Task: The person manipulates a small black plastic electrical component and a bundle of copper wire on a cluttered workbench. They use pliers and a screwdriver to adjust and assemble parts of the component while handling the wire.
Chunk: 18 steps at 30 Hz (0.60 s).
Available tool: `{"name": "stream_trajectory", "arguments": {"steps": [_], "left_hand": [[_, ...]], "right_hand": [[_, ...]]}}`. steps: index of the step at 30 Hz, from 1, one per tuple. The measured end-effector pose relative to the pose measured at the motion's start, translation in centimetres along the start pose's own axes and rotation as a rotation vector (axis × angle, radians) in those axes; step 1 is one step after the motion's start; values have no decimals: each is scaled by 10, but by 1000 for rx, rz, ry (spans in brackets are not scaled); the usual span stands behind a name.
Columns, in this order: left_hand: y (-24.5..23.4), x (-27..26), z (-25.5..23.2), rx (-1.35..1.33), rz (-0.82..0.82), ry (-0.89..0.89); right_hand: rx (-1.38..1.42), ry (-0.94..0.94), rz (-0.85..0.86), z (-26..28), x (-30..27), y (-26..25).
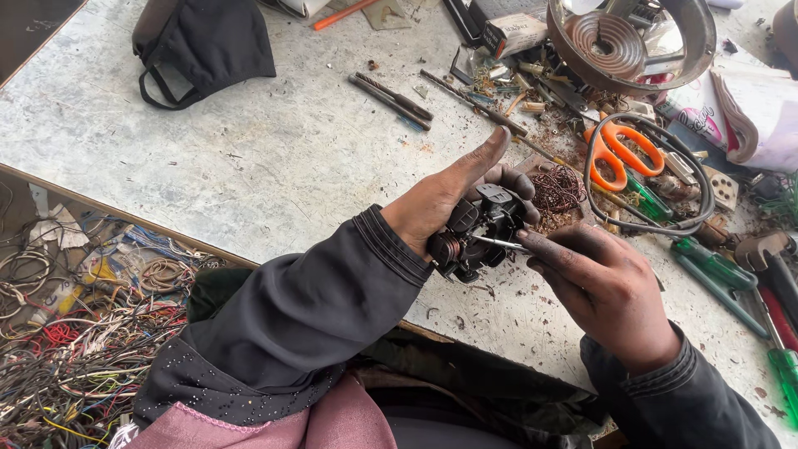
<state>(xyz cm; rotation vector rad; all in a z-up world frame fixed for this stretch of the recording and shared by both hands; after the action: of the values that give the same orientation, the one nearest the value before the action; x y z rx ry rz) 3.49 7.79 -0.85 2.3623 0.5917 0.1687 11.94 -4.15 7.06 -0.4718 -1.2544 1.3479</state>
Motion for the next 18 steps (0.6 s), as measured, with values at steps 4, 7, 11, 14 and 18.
{"name": "stream_trajectory", "arguments": {"steps": [4, 7, 11, 14, 18], "left_hand": [[-2, 2, 3, 15, 0, -4], [-1, 1, 3, -15, 7, 4], [-3, 1, 7, -23, -24, -48], [-2, 2, 8, 40, -18, -52], [-3, 1, 12, 144, -16, -86]], "right_hand": [[70, 9, -44, -2, -3, -3], [36, -16, -54, -1, -3, -4], [-55, -74, -54, 6, -2, -2], [-130, -76, -45, 11, -3, -2], [-165, -98, -13, 17, -2, -2]]}}
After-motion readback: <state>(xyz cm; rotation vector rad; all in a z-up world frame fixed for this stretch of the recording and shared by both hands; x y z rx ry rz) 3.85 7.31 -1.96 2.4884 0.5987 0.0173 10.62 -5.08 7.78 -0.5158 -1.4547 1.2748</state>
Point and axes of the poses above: each hand's wrist, its own x-axis towards the middle knuckle, its own y-axis out of the palm, z = x × y, the point moved 8 cm from there along x, towards the middle knuckle, and after that the axes turned 4 degrees about x, right-handed, at the moved point
